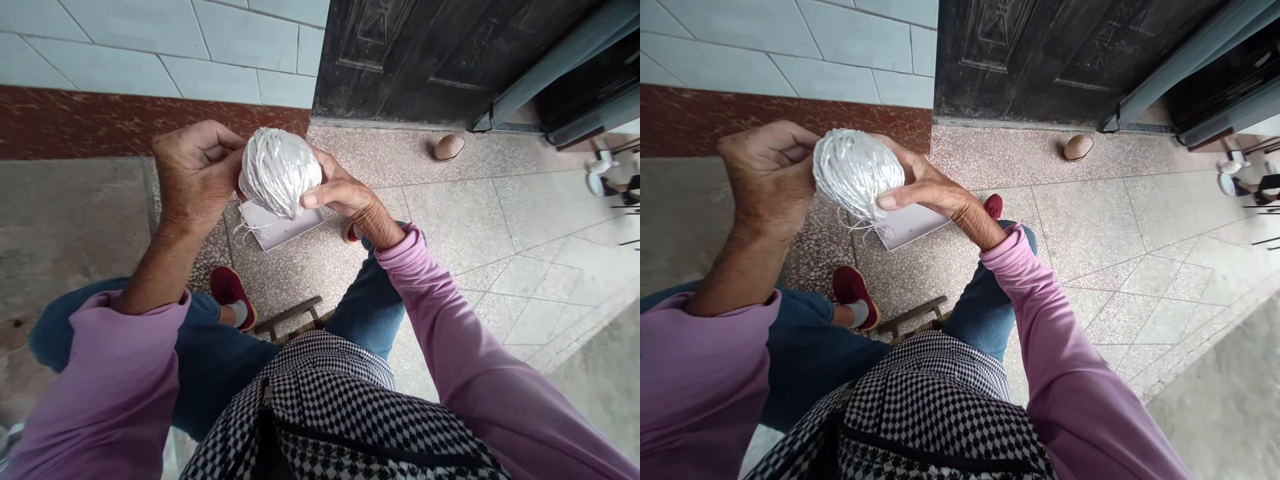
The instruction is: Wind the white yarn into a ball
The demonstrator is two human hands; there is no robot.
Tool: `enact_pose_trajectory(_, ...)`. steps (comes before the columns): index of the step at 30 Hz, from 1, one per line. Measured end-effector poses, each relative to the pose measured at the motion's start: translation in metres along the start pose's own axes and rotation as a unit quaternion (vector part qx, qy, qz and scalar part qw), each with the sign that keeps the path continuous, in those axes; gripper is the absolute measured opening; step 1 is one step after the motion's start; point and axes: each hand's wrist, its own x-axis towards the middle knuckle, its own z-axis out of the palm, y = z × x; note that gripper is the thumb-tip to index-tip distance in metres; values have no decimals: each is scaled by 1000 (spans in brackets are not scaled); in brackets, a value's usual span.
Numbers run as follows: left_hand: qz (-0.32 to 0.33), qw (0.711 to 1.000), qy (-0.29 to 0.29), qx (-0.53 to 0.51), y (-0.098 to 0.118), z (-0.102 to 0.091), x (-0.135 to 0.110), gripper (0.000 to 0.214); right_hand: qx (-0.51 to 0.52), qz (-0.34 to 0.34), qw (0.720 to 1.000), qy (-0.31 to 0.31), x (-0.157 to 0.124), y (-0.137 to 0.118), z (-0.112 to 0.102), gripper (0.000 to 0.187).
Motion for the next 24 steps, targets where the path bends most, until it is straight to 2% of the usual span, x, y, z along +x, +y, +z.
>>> enact_pose_trajectory(3, -4, 1000, -2, 3, 4, -1, 0, 44, 0, 8, 1000, 25, -1, 4, 1, 117)
enact_pose_trajectory(8, 20, 1000, 2, 2, -11, -7, 3, 46, 34, 51, 997, 48, -15, 6, 7, 107)
enact_pose_trajectory(11, 13, 999, -23, 23, -16, -12, 3, 32, 44, 54, 996, 63, -22, -5, 9, 108)
enact_pose_trajectory(15, 34, 996, -44, 63, -8, -15, -2, 10, 51, 39, 994, 90, -29, -20, 12, 114)
enact_pose_trajectory(17, 58, 990, -43, 123, -5, -13, -3, 16, 43, 37, 995, 87, -29, -19, 14, 110)
enact_pose_trajectory(21, 112, 962, -67, 240, -9, -6, -4, 54, 60, 19, 993, 100, -21, -7, 16, 102)
enact_pose_trajectory(22, 109, 963, -67, 238, -10, -5, -4, 55, 66, 16, 992, 110, -18, -5, 15, 102)
enact_pose_trajectory(24, 69, 979, -62, 181, -9, -3, -6, 41, 64, 23, 989, 135, -13, -8, 15, 103)
